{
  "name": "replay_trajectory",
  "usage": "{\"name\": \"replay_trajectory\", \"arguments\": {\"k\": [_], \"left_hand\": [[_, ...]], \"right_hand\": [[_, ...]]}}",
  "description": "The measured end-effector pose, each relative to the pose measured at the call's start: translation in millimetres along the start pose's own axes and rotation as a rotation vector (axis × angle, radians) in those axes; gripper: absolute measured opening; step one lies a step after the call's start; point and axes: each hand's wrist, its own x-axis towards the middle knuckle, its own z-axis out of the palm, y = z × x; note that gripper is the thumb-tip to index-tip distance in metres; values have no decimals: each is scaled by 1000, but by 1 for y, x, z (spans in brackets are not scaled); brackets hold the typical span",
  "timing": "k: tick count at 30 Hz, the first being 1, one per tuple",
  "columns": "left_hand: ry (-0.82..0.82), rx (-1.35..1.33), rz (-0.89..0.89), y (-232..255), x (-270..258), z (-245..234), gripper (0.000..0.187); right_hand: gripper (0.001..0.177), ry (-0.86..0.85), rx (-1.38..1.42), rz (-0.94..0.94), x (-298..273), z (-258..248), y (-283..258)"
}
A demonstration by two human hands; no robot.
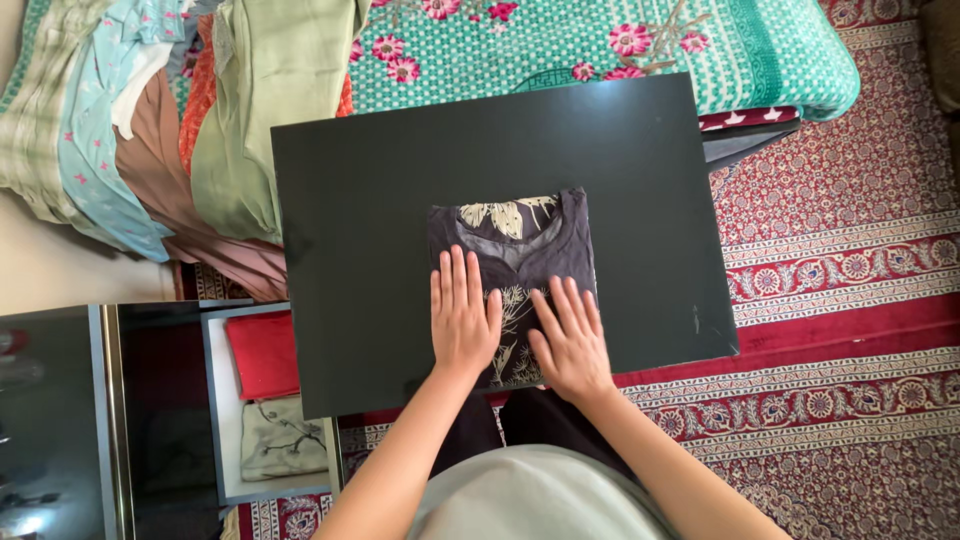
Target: The person picks up a shirt from a pile on a bed, spreads it out on a small table, and folds the sleeves and body of the shirt into a rectangular shape.
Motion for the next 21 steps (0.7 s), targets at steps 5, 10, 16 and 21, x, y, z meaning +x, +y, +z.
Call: {"name": "replay_trajectory", "arguments": {"k": [5,10,16,21], "left_hand": [[-31,61,-22,-14,22,15,68],[-75,66,-77,-15,18,23,69],[-73,41,-150,-14,19,25,68],[144,-50,-217,-25,12,13,58]], "right_hand": [[59,2,-72,40,35,22,-2],[58,-26,-119,46,40,28,3],[55,-100,11,15,53,11,13],[29,350,497,747,44,-9,70]]}}
